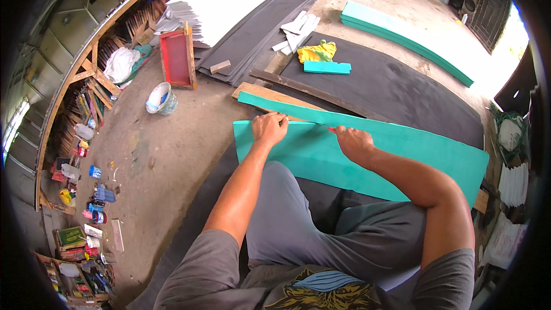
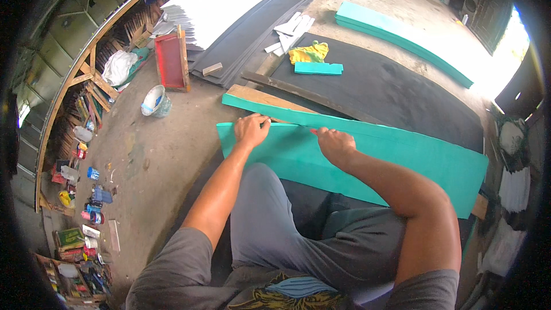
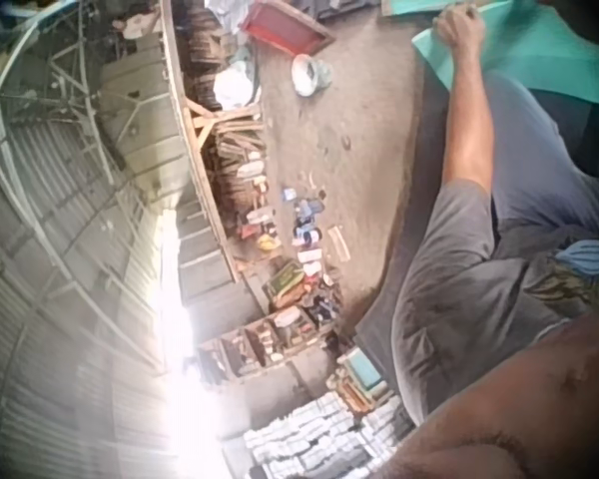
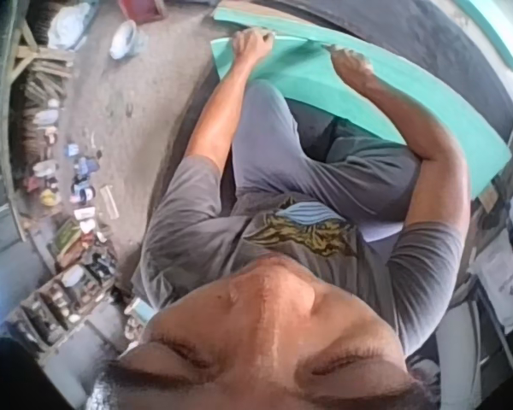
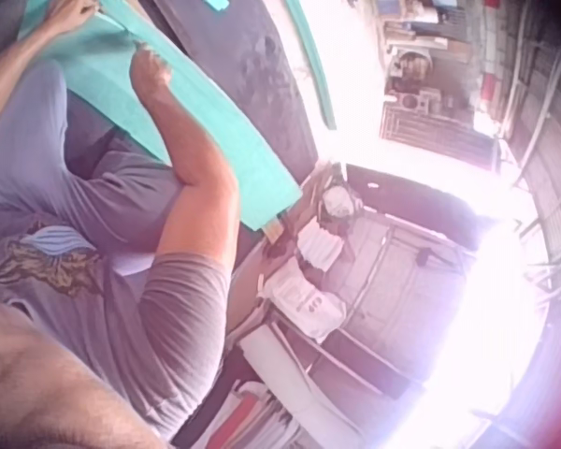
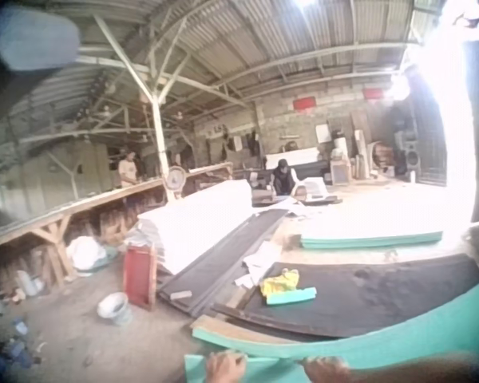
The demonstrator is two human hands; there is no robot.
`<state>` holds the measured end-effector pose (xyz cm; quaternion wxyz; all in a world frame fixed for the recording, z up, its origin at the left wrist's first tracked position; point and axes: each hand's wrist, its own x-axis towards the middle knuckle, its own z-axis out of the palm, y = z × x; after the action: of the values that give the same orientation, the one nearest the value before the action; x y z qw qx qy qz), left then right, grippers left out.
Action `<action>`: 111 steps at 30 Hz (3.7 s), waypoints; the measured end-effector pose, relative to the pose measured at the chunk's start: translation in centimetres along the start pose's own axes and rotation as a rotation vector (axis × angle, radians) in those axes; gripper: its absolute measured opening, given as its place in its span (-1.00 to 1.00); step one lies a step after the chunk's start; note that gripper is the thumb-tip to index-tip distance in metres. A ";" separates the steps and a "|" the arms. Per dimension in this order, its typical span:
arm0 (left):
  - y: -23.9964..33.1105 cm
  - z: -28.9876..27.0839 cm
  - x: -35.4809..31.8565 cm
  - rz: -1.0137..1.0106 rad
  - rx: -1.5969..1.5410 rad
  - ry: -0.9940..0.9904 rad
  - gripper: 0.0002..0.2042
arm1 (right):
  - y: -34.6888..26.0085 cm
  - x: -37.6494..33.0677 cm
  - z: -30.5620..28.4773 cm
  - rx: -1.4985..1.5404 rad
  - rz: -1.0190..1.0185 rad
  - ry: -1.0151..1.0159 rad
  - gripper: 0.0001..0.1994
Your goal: The person sits on the floor and uses a utility knife and a wooden straightedge to cut a large green foam sheet. They score the foam along the straightedge multiple times to ensure a clean cut, then separate the pieces. The person then stacks the cut foam pieces on the floor.
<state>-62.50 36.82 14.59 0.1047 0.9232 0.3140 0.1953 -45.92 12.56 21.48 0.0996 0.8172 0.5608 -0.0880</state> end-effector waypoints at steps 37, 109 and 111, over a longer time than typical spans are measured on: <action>1.7 2.7 -0.9 0.261 0.168 0.186 -0.47 | 2.5 0.0 -6.5 0.063 0.102 -0.104 -0.76; 3.2 3.5 3.2 0.259 -0.212 0.022 -0.62 | 2.0 0.8 -0.9 0.190 0.152 0.024 -0.65; 2.7 3.6 3.2 0.259 -0.215 0.011 -0.62 | 2.4 0.1 -1.5 0.200 0.177 0.009 -0.63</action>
<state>-57.21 36.42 13.18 0.1749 0.9383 0.1703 0.2447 -43.55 12.20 23.03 0.0226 0.8698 0.4753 -0.1307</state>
